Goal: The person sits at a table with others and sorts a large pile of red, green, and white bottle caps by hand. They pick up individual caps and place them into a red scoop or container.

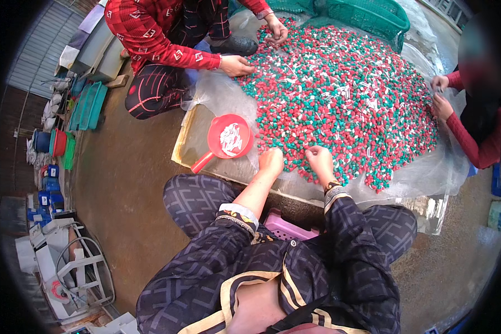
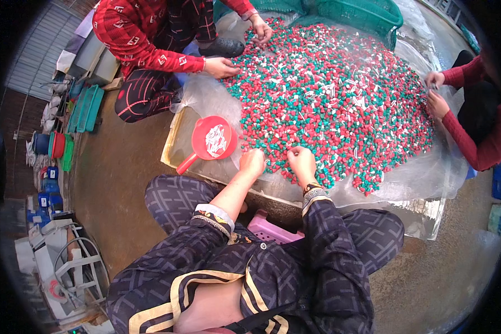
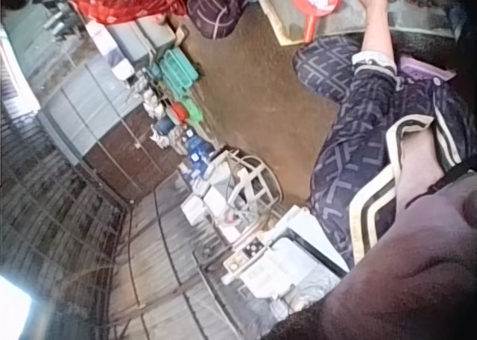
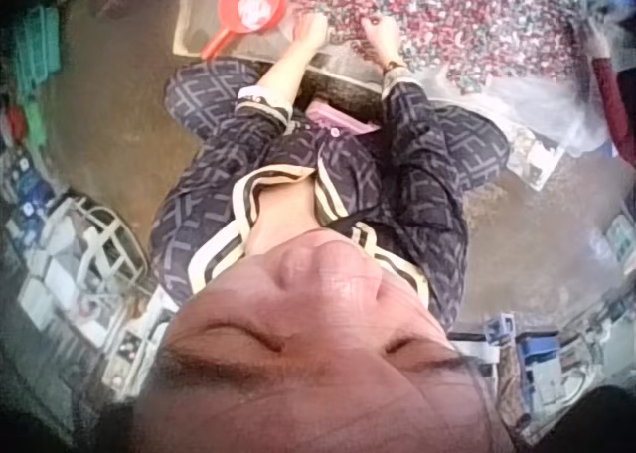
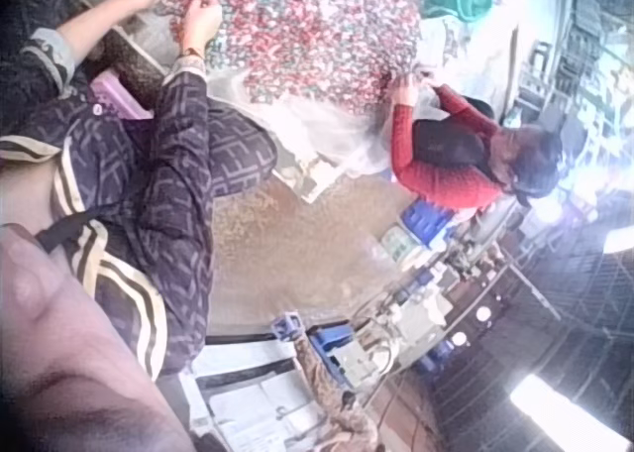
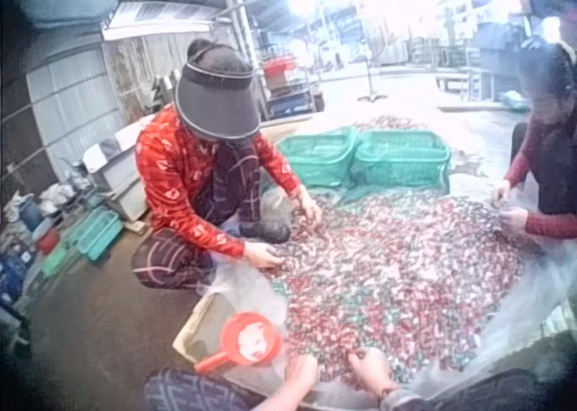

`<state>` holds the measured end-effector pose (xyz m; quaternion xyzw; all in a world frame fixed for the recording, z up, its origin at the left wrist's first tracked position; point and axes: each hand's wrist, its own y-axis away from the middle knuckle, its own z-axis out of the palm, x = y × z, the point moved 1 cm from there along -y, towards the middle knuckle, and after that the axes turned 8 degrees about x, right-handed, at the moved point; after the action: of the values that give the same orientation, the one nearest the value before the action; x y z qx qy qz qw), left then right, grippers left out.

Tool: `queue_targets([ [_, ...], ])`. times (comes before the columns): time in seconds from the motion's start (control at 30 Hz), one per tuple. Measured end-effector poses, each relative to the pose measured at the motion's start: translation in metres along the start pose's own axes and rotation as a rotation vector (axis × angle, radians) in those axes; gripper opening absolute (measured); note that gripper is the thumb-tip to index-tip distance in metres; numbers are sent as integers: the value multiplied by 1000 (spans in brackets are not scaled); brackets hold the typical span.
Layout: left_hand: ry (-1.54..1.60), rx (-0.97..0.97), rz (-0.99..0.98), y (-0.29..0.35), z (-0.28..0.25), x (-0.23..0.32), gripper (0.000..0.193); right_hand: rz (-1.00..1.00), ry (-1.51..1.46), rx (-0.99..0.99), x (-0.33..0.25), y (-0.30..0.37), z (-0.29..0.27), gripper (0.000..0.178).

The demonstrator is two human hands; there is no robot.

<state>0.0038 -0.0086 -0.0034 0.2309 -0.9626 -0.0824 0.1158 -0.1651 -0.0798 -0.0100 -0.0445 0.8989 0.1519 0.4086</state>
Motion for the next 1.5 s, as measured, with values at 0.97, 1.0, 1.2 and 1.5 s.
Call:
queue_targets([
  [0.97, 679, 206, -107, -57, -25, -4, 13, 346, -336, 201, -2, 5, -14, 24],
  [1.0, 643, 211, -116, -59, -26, -7, 11, 289, -194, 200, -8, 6, -16, 22],
  [1.2, 468, 250, 228, -47, -9, 24, 16, -183, 291, 256, -37, 10, -25, 18],
  [1.5, 1230, 58, -94, -78, -27, -12, 18, -471, 688, 91, -37, -9, -20, 24],
])
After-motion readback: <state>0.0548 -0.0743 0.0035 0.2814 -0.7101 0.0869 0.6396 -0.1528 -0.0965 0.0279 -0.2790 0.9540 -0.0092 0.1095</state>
